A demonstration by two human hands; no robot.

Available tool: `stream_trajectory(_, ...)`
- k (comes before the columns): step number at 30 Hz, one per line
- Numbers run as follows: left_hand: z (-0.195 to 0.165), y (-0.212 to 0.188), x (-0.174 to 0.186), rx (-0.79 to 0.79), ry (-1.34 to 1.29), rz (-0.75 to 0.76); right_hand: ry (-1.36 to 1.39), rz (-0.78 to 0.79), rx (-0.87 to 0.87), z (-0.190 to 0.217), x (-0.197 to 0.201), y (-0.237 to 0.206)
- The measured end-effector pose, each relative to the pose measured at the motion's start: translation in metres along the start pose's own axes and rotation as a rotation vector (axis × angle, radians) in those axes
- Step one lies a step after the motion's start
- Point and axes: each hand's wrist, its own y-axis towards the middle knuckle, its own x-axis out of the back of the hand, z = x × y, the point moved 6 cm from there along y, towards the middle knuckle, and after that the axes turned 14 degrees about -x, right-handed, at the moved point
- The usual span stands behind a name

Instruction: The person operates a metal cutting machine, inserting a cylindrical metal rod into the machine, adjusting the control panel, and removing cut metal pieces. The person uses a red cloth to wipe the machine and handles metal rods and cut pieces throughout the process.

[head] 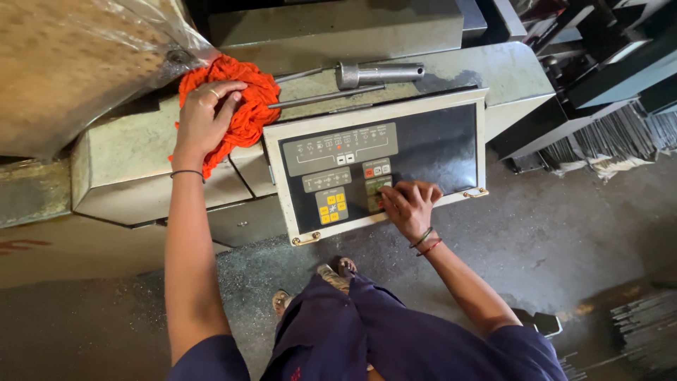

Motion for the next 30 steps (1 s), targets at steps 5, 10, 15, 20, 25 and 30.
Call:
stream_trajectory(5, 0.003, -0.001, -0.002, 0.017, 0.023, 0.011, -0.028, -0.002, 0.037, 0.001, -0.002, 0.007)
stream_trajectory(10, 0.005, 0.000, -0.003, 0.009, -0.025, -0.015, 0.009, 0.017, 0.059, -0.005, -0.001, 0.008)
stream_trajectory(15, 0.004, 0.001, -0.004, -0.012, -0.014, -0.029, 0.143, 0.013, -0.034, -0.028, -0.005, 0.025)
stream_trajectory(20, 0.007, -0.001, -0.005, 0.058, -0.017, -0.027, 0.202, -0.028, -0.277, -0.059, 0.001, 0.047)
stream_trajectory(25, 0.004, 0.001, -0.005, 0.002, 0.026, -0.021, 0.160, -0.059, -0.345, -0.058, 0.003, 0.050)
stream_trajectory(30, 0.003, -0.001, -0.002, 0.007, 0.004, -0.023, 0.175, -0.057, -0.361, -0.055, 0.001, 0.047)
